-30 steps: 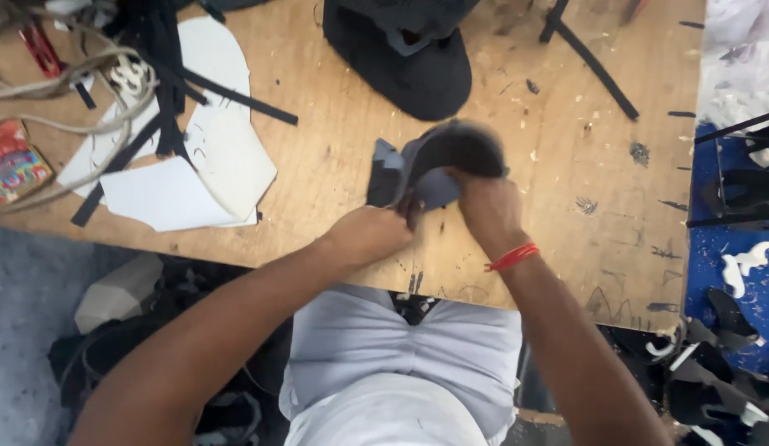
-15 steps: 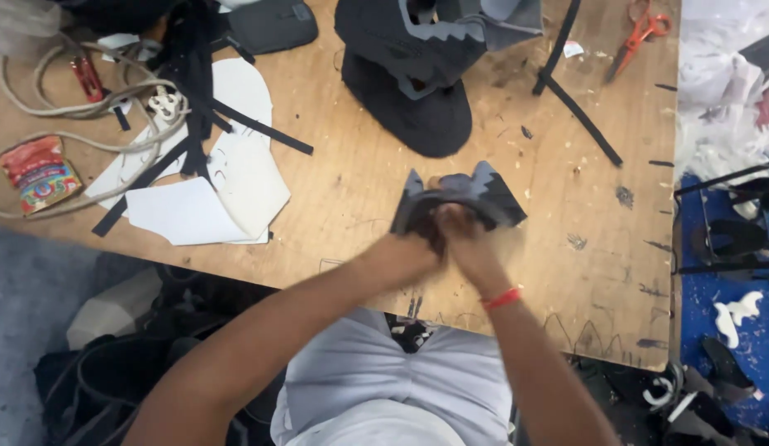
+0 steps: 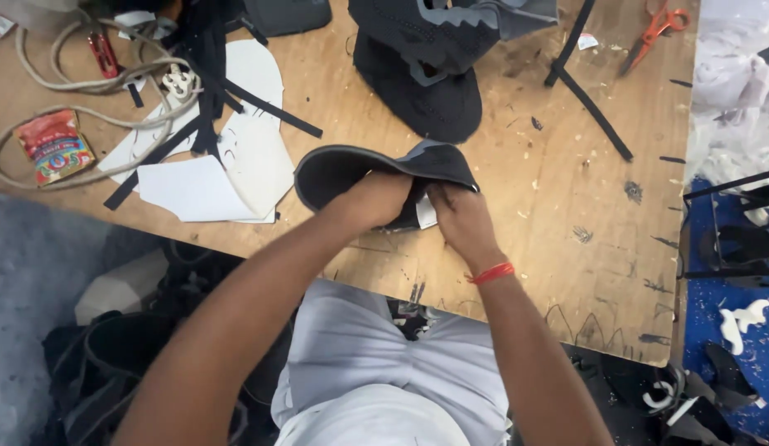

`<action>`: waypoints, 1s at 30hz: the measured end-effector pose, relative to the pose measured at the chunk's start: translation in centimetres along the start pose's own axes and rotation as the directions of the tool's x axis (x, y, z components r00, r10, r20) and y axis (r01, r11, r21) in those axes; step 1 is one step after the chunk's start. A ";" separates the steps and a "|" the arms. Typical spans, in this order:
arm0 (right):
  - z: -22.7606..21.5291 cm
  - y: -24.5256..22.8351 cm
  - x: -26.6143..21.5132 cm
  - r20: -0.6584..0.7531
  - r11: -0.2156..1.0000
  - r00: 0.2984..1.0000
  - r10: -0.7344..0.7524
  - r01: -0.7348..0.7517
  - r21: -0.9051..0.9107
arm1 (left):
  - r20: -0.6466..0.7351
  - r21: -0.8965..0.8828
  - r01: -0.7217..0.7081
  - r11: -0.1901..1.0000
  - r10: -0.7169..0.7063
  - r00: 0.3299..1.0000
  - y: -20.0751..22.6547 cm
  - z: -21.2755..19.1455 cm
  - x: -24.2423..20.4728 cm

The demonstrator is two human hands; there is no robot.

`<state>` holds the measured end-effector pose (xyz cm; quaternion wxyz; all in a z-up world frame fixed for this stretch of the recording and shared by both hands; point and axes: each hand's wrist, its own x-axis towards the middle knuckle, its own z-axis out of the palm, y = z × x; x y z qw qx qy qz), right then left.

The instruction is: Assembling and folding various shoe upper components at a workbench.

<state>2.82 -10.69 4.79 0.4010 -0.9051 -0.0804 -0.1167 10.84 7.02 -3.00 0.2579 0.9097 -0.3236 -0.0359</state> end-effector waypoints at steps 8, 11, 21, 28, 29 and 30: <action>-1.0 -0.7 -0.2 0.121 0.995 0.989 0.081 -0.088 0.054 | 0.160 0.152 0.176 0.973 -0.200 0.967 5.9 -5.6 -1.4; -0.1 0.1 -0.2 0.074 0.999 0.996 -0.045 0.044 0.013 | 0.036 0.106 0.120 0.987 -0.124 0.992 6.6 -4.0 -4.3; 2.2 1.0 -1.3 0.124 0.959 0.986 -0.112 0.140 -0.245 | 0.010 0.116 -0.027 0.993 0.026 1.000 6.7 -5.2 -4.4; 0.1 -1.2 -1.2 0.034 0.962 0.994 -0.103 0.108 -0.252 | -0.040 0.272 -0.080 0.959 0.094 0.995 7.1 -4.3 -2.5; -0.3 -1.3 -1.2 -0.021 0.985 0.990 -0.142 0.139 -0.101 | -0.121 0.242 -0.058 0.969 0.090 0.989 7.2 -3.8 -2.3; -0.7 -1.5 -1.2 -0.081 0.983 0.982 -0.173 0.177 0.051 | -0.202 0.209 -0.039 0.977 0.082 0.976 7.3 -3.4 -2.1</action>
